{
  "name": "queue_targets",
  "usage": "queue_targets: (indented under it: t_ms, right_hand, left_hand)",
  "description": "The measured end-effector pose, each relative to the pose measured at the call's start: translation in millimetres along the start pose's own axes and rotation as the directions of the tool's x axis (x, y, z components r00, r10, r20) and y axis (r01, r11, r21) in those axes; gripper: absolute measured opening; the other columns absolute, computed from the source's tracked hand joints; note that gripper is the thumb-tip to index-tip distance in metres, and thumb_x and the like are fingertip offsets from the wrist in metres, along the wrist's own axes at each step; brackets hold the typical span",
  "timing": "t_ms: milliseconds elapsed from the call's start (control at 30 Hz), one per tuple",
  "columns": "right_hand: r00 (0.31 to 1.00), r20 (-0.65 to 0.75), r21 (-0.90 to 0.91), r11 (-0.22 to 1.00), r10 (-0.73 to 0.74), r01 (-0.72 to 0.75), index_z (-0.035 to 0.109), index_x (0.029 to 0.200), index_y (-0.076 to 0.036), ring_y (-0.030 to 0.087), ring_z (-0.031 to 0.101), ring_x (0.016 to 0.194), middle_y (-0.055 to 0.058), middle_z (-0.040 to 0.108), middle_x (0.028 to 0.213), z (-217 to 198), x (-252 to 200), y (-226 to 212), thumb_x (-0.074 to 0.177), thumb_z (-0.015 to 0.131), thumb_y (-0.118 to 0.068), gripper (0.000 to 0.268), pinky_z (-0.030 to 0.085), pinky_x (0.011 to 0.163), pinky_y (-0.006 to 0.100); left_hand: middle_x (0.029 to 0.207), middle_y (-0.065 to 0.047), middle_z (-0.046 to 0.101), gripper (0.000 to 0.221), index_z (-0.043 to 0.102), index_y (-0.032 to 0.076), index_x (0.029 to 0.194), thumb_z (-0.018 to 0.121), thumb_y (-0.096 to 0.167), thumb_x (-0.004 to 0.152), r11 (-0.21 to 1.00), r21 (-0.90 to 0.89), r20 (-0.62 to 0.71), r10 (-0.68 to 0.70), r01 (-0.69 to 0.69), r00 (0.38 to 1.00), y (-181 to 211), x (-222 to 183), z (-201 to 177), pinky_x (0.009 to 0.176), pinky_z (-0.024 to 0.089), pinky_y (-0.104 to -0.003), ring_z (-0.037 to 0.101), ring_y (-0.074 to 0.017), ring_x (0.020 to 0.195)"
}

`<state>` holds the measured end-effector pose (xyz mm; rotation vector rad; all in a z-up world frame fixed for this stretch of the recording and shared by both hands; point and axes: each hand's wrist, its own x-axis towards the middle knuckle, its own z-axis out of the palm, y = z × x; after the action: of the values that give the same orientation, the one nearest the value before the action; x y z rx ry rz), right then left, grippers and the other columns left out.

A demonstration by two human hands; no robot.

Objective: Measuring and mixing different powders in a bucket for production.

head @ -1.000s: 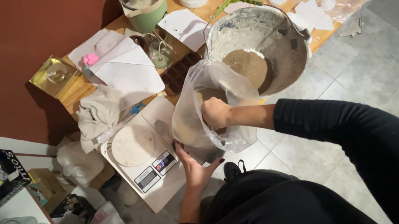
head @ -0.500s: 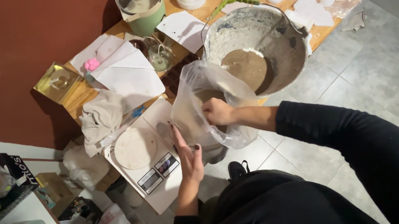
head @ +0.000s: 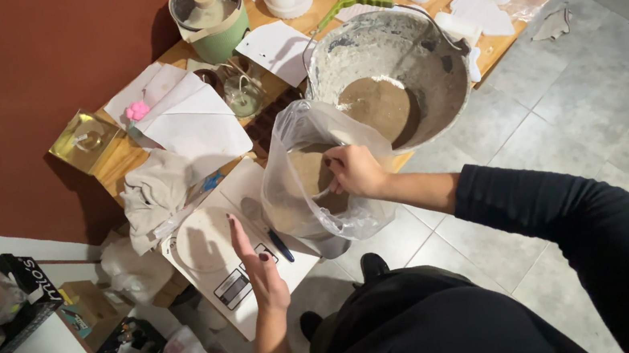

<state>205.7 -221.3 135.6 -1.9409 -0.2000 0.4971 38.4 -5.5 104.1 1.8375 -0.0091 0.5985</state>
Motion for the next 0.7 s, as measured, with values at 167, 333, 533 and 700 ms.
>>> queue_targets:
  t_ms: [167,333,533,700]
  right_hand:
    - [0.951,-0.075,-0.233,0.933,-0.300,0.276,0.071,0.113,0.000,0.023,0.074,0.059,0.018,0.073,0.072,-5,-3,-7,0.097,0.053,-0.003,0.024,0.060,0.058,0.037]
    - [0.836,-0.114,-0.463,0.773,-0.537,0.433,0.075,0.107,-0.002,0.041,0.071,0.075,0.025,0.072,0.081,-12,6,4,0.090,0.058,-0.001,0.024,0.058,0.069,0.046]
    - [0.780,-0.071,-0.559,0.672,-0.622,0.486,0.071,0.111,0.001,0.044,0.069,0.075,0.026,0.070,0.084,-14,-1,-14,0.091,0.058,-0.002,0.024,0.057,0.070,0.049]
    - [0.776,-0.055,-0.576,0.655,-0.629,0.490,0.071,0.110,0.001,0.044,0.069,0.075,0.025,0.071,0.086,-17,-2,-10,0.091,0.058,-0.003,0.023,0.057,0.069,0.048]
  left_hand:
    - [0.172,-0.026,0.019,0.089,0.018,-0.006,0.162,0.029,0.063,0.108,1.000,0.021,0.004,0.012,-0.012,1.000,-3,-6,3,0.130,0.013,-0.050,0.017,-0.0402,0.161]
    - [0.170,-0.027,0.021,0.087,0.021,-0.007,0.161,0.027,0.061,0.108,0.998,0.069,0.018,0.011,-0.012,1.000,-5,-6,3,0.129,0.015,-0.051,0.019,-0.0420,0.160]
    - [0.170,-0.026,0.023,0.084,0.023,-0.006,0.161,0.027,0.059,0.108,0.997,0.075,0.016,0.006,-0.007,1.000,-3,-5,4,0.129,0.016,-0.051,0.020,-0.0419,0.159]
    - [0.170,-0.025,0.024,0.084,0.023,-0.005,0.161,0.028,0.060,0.108,0.998,0.064,0.026,0.007,-0.009,1.000,5,-3,5,0.129,0.017,-0.051,0.022,-0.0413,0.159]
